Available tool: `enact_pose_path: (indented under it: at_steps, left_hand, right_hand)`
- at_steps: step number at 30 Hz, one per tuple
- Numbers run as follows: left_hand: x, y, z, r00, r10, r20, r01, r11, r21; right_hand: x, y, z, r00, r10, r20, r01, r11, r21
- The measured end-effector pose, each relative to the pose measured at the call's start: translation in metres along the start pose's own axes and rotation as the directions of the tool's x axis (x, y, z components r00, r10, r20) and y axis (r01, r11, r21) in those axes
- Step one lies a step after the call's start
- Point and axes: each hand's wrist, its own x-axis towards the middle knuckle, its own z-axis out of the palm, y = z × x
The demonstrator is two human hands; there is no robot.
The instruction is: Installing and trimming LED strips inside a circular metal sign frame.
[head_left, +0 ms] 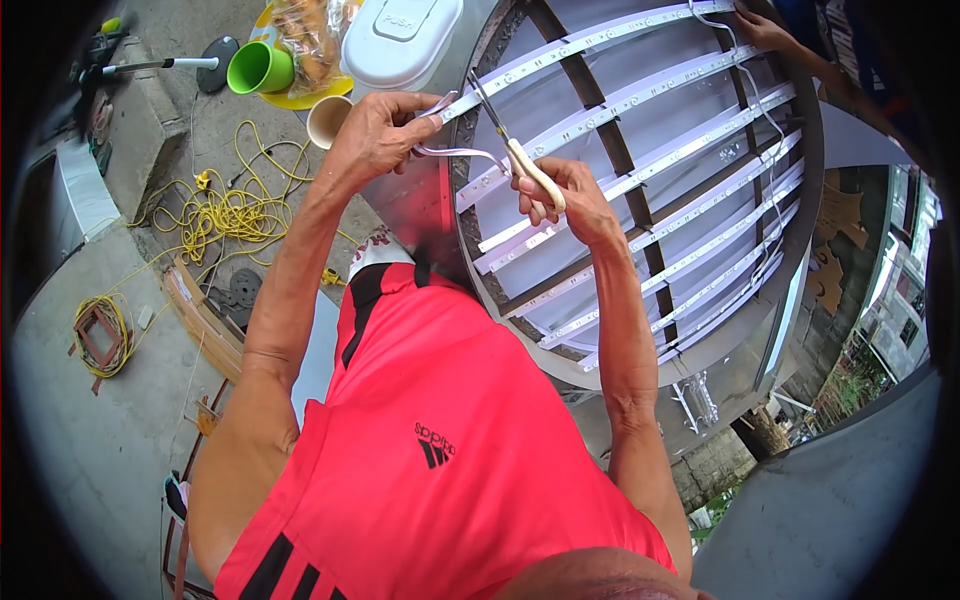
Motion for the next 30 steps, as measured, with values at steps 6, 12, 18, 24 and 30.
enact_pose_path:
  at_steps: [6,12,18,24,30]
  left_hand:
    - [0.0012,-0.0022,-0.0002,1.000,-0.008,0.002,0.008,1.000,-0.005]
    - [0.0011,-0.0020,-0.0015,1.000,0.015,0.013,-0.016,1.000,0.018]
    - [0.0005,-0.0015,-0.0032,1.000,-0.002,0.010,0.002,0.999,0.049]
    - [-0.0003,0.0009,-0.0050,0.999,0.011,0.040,-0.014,0.998,0.066]
    - [-0.0009,0.0013,-0.0045,0.999,0.016,0.037,-0.018,0.998,0.053]
  right_hand:
    - [0.0013,0.0001,0.0001,1.000,-0.007,0.007,0.006,1.000,0.024]
    - [0.0025,0.0020,0.0000,1.000,-0.018,0.018,0.017,0.999,0.040]
    - [0.0024,0.0045,0.0000,0.999,-0.035,0.026,0.034,0.998,0.044]
    - [0.0028,0.0054,-0.0011,1.000,-0.025,0.010,0.025,0.999,0.029]
    - [0.0014,0.0034,-0.0018,1.000,-0.030,-0.004,0.030,1.000,0.003]
